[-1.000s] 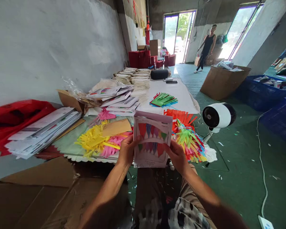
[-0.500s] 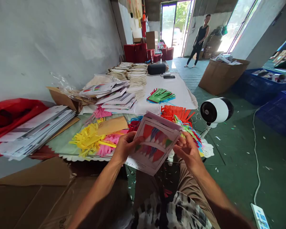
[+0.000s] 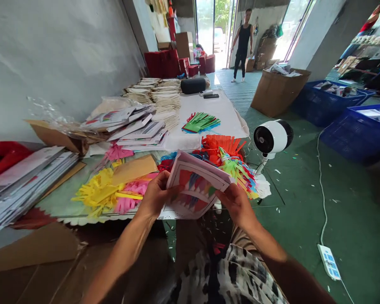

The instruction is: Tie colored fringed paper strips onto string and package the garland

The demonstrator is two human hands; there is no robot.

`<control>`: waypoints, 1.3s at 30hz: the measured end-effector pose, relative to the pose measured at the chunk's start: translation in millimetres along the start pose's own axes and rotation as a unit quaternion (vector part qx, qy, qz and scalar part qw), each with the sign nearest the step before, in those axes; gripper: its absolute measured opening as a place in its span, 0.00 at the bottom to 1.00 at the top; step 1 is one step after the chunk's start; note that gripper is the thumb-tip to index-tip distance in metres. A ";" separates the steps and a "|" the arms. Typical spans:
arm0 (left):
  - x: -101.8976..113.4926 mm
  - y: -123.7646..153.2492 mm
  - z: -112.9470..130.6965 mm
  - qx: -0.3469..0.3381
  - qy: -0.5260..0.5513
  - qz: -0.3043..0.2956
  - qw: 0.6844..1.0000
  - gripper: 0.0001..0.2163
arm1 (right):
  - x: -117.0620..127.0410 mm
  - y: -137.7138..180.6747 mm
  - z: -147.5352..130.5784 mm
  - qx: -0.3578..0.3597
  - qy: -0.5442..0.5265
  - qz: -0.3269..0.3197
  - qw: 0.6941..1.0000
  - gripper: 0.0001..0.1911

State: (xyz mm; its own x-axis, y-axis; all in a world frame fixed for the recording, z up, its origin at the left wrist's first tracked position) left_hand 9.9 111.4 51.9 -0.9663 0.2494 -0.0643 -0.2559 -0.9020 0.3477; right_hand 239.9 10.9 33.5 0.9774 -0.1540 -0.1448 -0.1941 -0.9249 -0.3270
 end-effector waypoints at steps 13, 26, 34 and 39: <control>-9.5 -60.8 71.6 0.016 -0.229 -0.139 0.963 0.32 | 53.8 -37.7 -51.2 0.177 0.434 0.014 0.883 0.23; -126.3 -113.2 101.6 -0.220 -0.570 -0.211 0.763 0.13 | 61.6 -143.3 11.0 0.190 0.630 -0.440 0.611 0.36; -154.5 -52.0 47.1 -0.252 -0.630 0.073 0.731 0.19 | 171.6 -127.7 -72.8 0.143 0.629 -0.225 0.730 0.18; -167.0 -44.5 5.4 -0.175 -0.689 0.071 0.699 0.19 | 182.5 -80.7 -75.3 0.090 0.582 -0.075 0.804 0.14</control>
State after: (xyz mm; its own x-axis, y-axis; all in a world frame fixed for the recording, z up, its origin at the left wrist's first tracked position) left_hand 182.8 111.9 52.3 -0.0982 0.0328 0.9946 -0.3850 -0.9229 -0.0075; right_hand 440.3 31.2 103.8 0.3859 -0.3633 0.8480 0.0278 -0.9142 -0.4043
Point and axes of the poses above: each hand's wrist, its own y-axis away from the middle knuckle, its own x-axis out of the back of the hand, z = x × y, the point moved 9 cm from there along -y, towards the middle knuckle, and after that the axes turned 12 degrees about x, right-handed, at the moved point
